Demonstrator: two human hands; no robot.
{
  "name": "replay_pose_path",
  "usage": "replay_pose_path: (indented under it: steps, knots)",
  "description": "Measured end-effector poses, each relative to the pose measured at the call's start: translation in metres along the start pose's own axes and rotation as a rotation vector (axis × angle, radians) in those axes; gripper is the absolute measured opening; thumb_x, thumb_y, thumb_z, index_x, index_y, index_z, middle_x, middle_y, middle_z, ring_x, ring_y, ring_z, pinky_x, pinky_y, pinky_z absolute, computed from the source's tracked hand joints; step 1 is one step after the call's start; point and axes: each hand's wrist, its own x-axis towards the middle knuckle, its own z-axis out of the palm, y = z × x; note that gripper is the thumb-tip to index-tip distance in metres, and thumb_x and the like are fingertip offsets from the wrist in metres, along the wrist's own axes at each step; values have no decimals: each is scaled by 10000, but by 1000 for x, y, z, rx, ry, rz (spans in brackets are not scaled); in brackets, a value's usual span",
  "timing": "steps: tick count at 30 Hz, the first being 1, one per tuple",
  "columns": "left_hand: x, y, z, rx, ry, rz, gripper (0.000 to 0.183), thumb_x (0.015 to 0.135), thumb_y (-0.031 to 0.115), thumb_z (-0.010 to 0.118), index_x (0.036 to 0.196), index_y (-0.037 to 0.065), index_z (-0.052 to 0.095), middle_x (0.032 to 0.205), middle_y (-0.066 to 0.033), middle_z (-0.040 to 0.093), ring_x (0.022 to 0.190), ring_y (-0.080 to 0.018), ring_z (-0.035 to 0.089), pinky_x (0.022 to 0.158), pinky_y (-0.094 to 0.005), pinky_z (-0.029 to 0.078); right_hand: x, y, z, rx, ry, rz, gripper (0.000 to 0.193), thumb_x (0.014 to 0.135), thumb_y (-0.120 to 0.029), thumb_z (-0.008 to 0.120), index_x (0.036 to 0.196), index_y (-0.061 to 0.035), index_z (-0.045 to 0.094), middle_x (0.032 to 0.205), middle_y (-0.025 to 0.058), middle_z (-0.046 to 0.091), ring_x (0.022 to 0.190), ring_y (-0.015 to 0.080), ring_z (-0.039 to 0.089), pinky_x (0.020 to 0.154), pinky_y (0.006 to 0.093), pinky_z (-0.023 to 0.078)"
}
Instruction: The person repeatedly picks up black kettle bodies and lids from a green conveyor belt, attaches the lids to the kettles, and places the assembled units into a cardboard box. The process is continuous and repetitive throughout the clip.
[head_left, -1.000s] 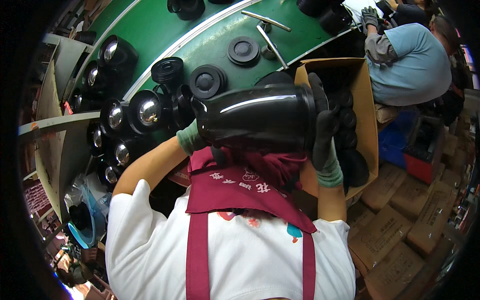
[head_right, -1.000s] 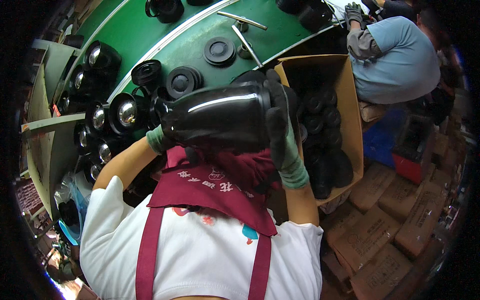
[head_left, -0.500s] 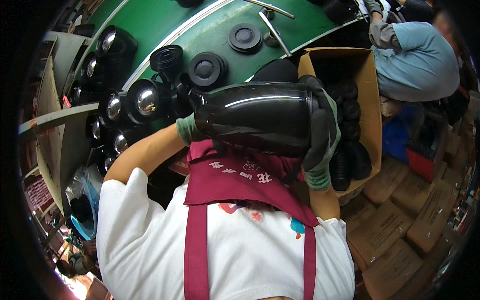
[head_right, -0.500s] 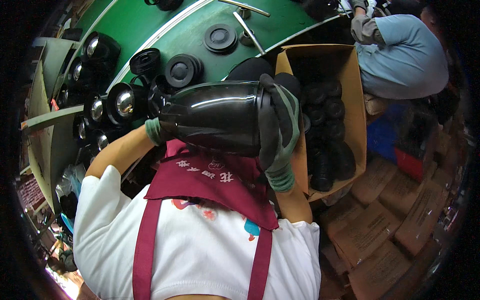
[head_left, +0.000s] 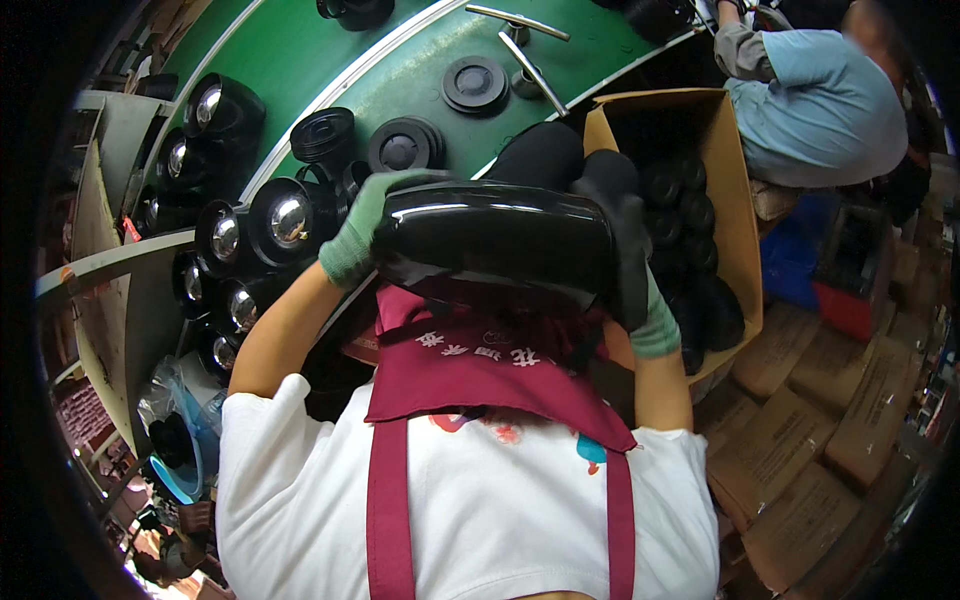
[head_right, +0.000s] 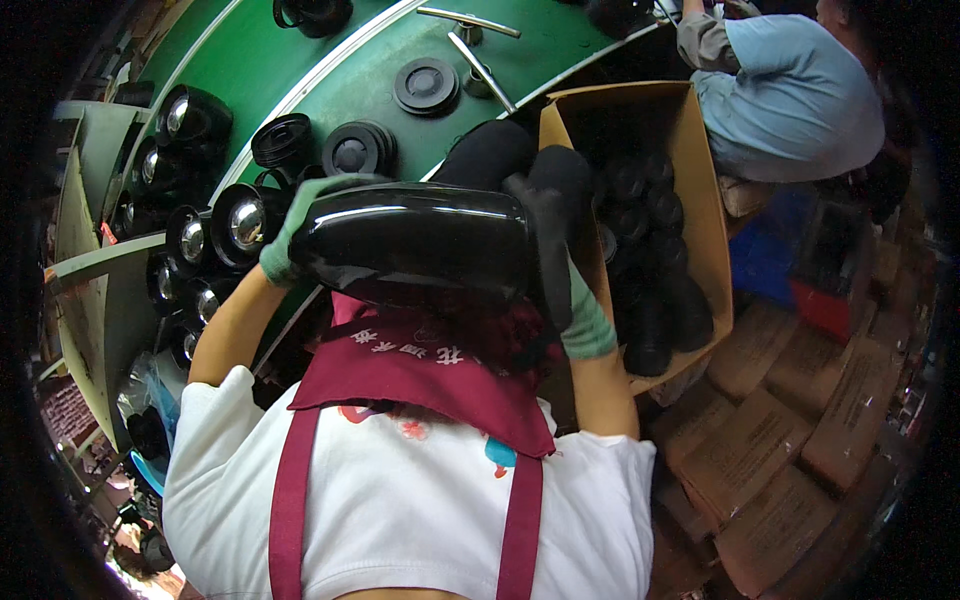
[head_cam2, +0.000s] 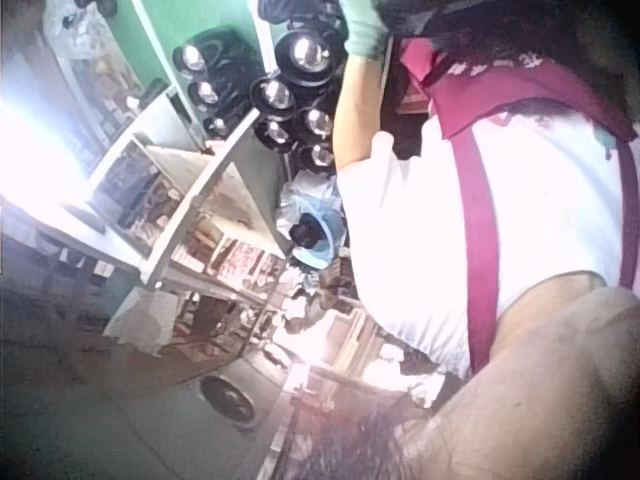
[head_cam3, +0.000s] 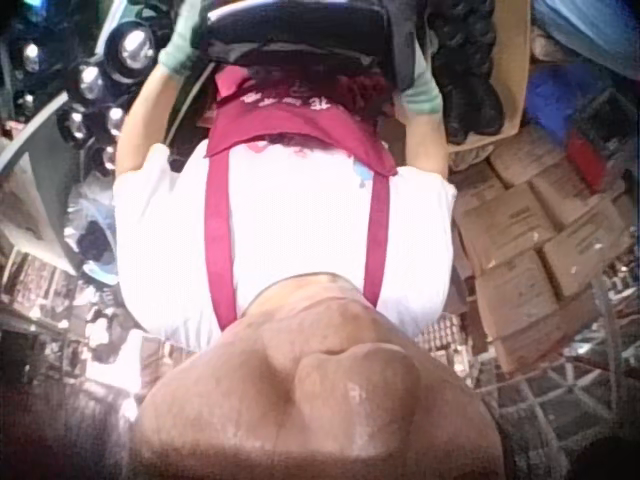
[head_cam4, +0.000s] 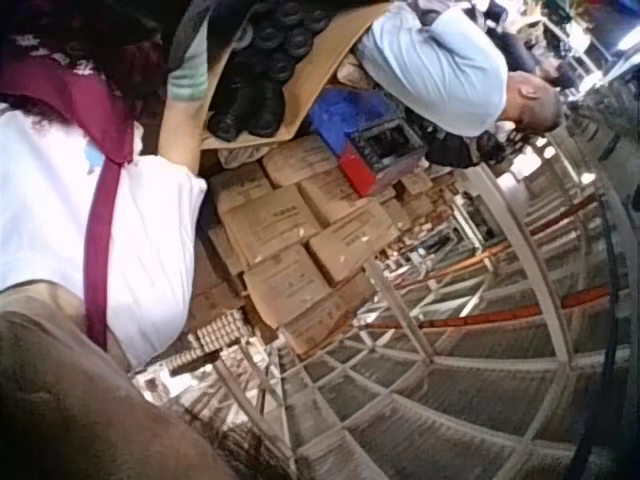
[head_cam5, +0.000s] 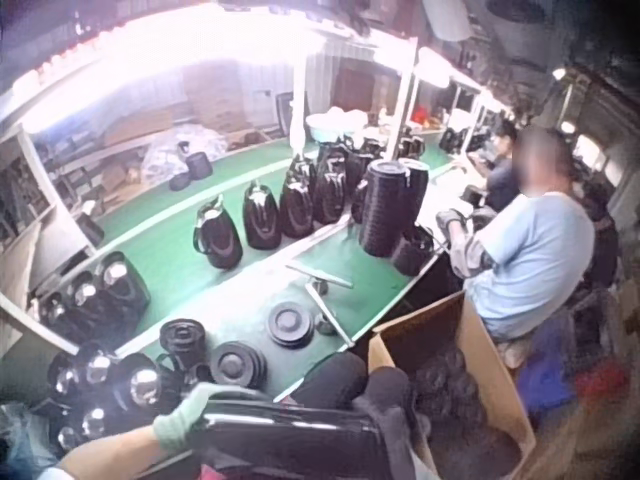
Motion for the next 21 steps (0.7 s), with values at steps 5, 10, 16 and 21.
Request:
replay_pose_path:
  steps: [5, 10, 16, 21]
  knots:
    - [-10, -26, 18, -89, 113, 159, 467, 818, 175, 686, 1231, -33, 617, 1134, -114, 689, 1002, -199, 660, 926, -322, 508, 21, -43, 17, 99, -3, -58, 639, 1046, -493, 303, 1486, -33, 363, 1489, 124, 428, 1294, 250, 477, 1107, 353, 345]
    - [-5, 49, 12, 445, 27, 309, 421, 822, 64, 658, 1229, -36, 624, 1209, -112, 658, 1056, -206, 642, 958, -329, 500, 17, -20, -22, 209, -149, 212, 525, 1037, -307, 342, 1468, -10, 378, 1442, 125, 461, 1293, 220, 475, 1116, 318, 336]
    - [-12, -16, 13, -85, 11, 167, 416, 842, 125, 706, 1228, -7, 627, 1153, -87, 686, 998, -188, 663, 931, -308, 522, 18, -22, 7, 19, 1, -172, 530, 1039, -328, 366, 1458, -4, 392, 1454, 133, 452, 1301, 216, 471, 1121, 321, 334]
    - [-9, 60, 17, 367, 62, 221, 460, 788, 122, 725, 1210, -38, 634, 1128, -87, 696, 998, -181, 663, 917, -310, 519, 11, -6, -19, 178, -102, 104, 535, 1041, -344, 386, 1449, 1, 404, 1463, 140, 445, 1307, 213, 468, 1125, 324, 333]
